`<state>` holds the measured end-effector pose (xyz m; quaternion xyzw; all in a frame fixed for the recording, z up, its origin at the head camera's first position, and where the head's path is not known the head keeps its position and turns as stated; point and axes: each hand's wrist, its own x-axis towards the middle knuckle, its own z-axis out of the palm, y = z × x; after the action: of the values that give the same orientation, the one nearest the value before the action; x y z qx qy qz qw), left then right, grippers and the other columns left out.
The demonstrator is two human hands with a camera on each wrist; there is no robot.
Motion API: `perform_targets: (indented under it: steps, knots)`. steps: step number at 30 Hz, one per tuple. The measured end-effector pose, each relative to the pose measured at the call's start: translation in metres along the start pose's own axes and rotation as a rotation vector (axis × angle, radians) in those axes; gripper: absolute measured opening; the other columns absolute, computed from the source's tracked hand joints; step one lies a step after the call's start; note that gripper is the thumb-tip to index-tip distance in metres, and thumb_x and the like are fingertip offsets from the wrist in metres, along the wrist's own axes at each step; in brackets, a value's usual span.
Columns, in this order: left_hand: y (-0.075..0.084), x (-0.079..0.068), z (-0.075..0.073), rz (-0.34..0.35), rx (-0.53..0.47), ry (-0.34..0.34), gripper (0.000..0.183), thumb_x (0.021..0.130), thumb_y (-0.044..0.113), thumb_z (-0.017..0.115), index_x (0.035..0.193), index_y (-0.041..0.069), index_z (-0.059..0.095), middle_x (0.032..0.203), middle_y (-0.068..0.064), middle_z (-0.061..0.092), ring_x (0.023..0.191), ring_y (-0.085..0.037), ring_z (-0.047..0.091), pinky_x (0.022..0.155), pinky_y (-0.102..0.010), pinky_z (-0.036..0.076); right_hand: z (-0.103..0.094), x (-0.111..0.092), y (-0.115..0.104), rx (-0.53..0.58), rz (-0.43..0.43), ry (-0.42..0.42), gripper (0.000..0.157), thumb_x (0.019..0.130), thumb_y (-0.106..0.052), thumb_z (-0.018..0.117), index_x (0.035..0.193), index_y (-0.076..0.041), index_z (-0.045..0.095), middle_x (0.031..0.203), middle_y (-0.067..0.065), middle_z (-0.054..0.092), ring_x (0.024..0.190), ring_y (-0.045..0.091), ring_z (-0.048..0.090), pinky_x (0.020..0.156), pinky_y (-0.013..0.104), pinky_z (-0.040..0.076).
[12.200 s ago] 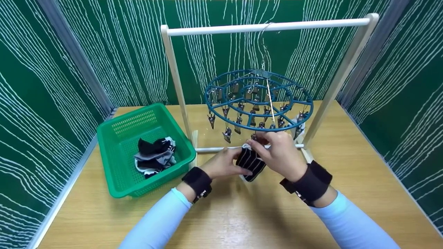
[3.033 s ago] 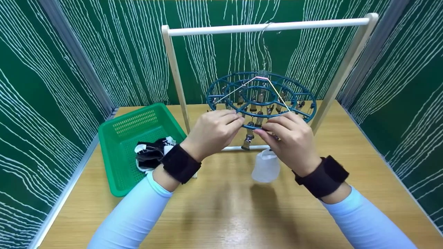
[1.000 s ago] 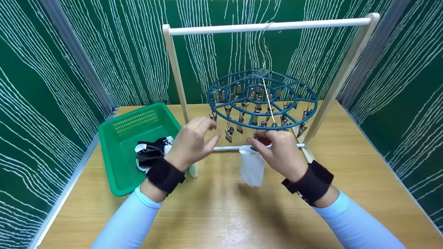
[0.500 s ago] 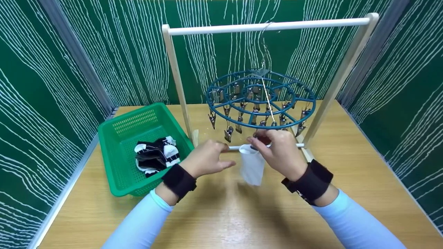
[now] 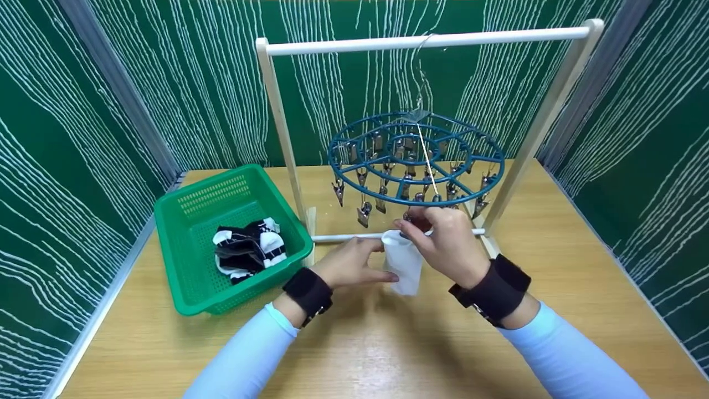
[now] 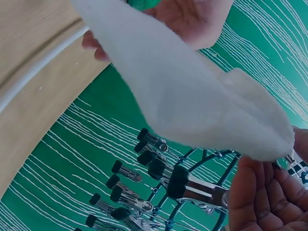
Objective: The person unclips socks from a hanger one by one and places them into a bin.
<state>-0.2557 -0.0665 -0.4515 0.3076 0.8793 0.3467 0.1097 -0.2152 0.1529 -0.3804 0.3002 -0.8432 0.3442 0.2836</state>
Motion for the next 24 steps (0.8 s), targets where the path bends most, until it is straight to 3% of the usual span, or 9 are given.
perform_targets:
  steps: [4, 8, 14, 20, 24]
  knots:
    - [0.0, 0.006, 0.004, 0.029, -0.14, 0.005, 0.058, 0.096, 0.039, 0.086, 0.148, 0.028, 0.064, 0.143, 0.008, 0.072, 0.131, -0.013, 0.068, 0.119, -0.044, 0.053, 0.001, 0.0, 0.0, 0.014, 0.007, 0.002, 0.014, 0.097, -0.007, 0.081, 0.1, 0.006, 0.077, 0.09, 0.014, 0.083, 0.075, 0.026, 0.079, 0.066, 0.042, 0.068]
    - [0.001, 0.012, 0.006, 0.068, -0.225, 0.026, 0.048, 0.099, 0.022, 0.082, 0.144, 0.017, 0.068, 0.14, -0.002, 0.075, 0.127, -0.019, 0.072, 0.115, -0.041, 0.057, 0.002, 0.0, 0.001, 0.023, -0.018, 0.021, 0.013, 0.096, -0.005, 0.082, 0.097, 0.006, 0.076, 0.088, 0.014, 0.082, 0.073, 0.025, 0.078, 0.064, 0.042, 0.068]
    - [0.004, 0.013, 0.004, 0.051, -0.215, 0.08, 0.034, 0.102, 0.012, 0.076, 0.134, 0.001, 0.074, 0.133, -0.016, 0.077, 0.124, -0.034, 0.075, 0.109, -0.046, 0.061, 0.003, 0.001, 0.001, 0.068, -0.06, 0.067, 0.004, 0.096, 0.001, 0.079, 0.093, 0.003, 0.076, 0.084, 0.01, 0.081, 0.069, 0.022, 0.076, 0.062, 0.033, 0.066]
    - [0.006, 0.012, 0.003, -0.008, -0.146, 0.119, 0.026, 0.101, 0.016, 0.078, 0.123, 0.002, 0.079, 0.119, -0.016, 0.082, 0.111, -0.032, 0.079, 0.102, -0.047, 0.063, 0.003, 0.0, 0.002, 0.102, -0.089, 0.103, 0.007, 0.095, 0.006, 0.077, 0.09, 0.002, 0.076, 0.08, 0.009, 0.08, 0.065, 0.021, 0.074, 0.063, 0.014, 0.058]
    - [0.002, 0.013, 0.003, -0.036, -0.109, 0.157, 0.017, 0.1, 0.013, 0.079, 0.112, 0.002, 0.082, 0.11, -0.015, 0.083, 0.103, -0.03, 0.079, 0.095, -0.043, 0.065, 0.005, -0.001, 0.004, 0.093, -0.103, 0.128, 0.008, 0.093, 0.007, 0.078, 0.087, 0.002, 0.076, 0.077, 0.009, 0.078, 0.061, 0.018, 0.07, 0.059, 0.011, 0.053]
